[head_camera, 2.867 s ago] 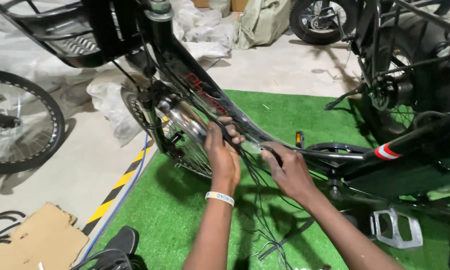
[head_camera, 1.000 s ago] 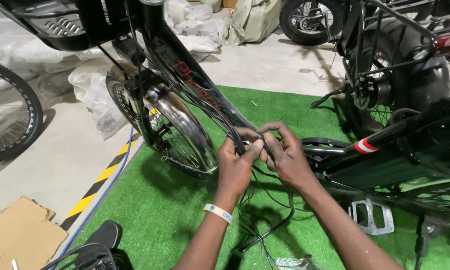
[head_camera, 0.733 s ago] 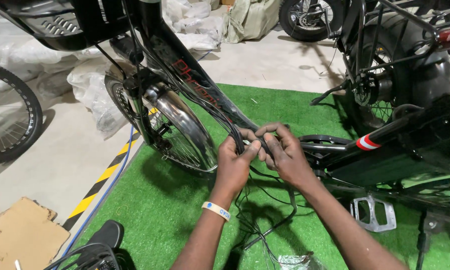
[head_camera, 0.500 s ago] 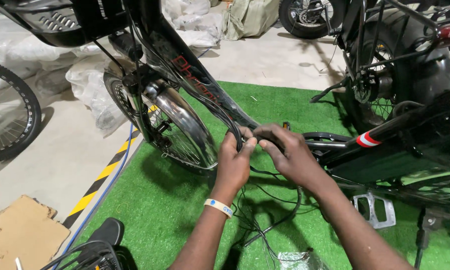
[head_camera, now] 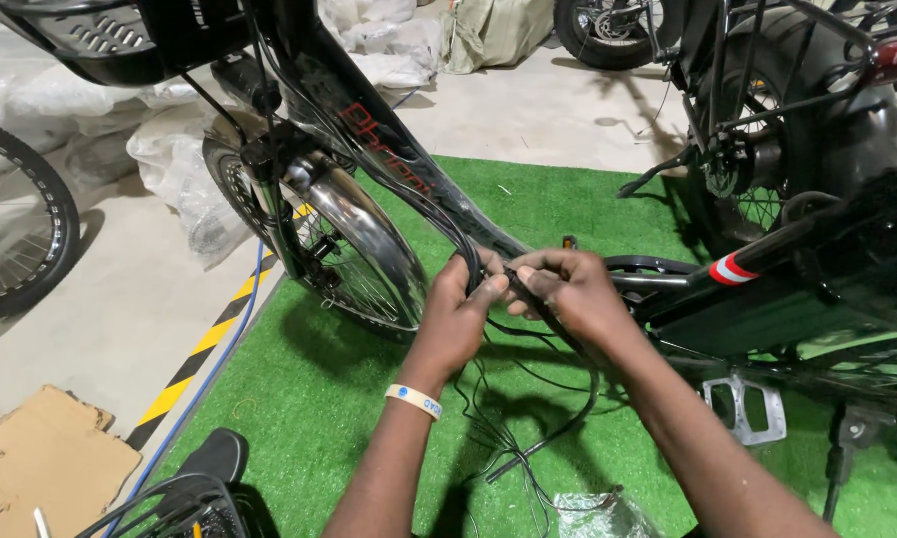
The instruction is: Wrapping a spiral cable protector around a bundle of wires on a bicycle frame
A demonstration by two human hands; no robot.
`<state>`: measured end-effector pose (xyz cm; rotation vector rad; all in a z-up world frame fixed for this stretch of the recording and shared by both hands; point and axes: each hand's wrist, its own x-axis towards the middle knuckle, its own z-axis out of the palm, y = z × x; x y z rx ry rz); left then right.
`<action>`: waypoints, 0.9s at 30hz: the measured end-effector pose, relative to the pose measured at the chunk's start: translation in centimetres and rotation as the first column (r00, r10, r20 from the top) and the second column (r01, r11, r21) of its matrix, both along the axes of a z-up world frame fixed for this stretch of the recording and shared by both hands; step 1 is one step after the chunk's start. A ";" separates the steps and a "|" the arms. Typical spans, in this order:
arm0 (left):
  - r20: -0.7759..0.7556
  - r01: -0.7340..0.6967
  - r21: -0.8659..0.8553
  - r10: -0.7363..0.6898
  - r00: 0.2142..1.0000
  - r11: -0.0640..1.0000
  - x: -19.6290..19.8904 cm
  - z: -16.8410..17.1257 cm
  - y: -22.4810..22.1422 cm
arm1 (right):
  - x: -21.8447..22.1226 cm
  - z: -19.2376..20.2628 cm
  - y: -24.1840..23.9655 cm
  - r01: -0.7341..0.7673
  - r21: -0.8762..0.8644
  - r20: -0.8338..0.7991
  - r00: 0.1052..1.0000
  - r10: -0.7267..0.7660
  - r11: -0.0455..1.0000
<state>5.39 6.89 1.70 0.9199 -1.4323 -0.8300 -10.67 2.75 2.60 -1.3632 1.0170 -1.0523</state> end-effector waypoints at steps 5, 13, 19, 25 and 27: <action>-0.017 0.090 -0.008 -0.090 0.996 0.996 1.1 0.0 -0.2 | -0.6 0.9 -0.3 -0.128 0.122 0.007 0.992 0.128 0.984; -0.017 -0.084 -0.012 0.084 0.996 0.996 -0.5 -1.0 -0.8 | 0.2 -0.6 0.5 -0.061 -0.603 -0.420 0.872 -0.252 0.796; -0.117 -0.262 0.185 0.286 0.951 0.947 -1.1 -1.9 -2.0 | -0.2 -1.0 0.0 -0.178 -0.801 -0.434 0.831 -0.349 0.572; -0.268 -0.030 0.025 0.036 0.963 0.999 -0.9 -2.1 -2.4 | -1.4 1.0 0.3 -0.226 -0.330 -0.330 0.937 0.113 0.916; -0.259 0.057 -0.003 -0.056 0.964 0.998 -0.9 -1.2 -2.1 | -1.6 0.9 0.0 -0.205 -0.197 -0.170 0.970 0.172 0.959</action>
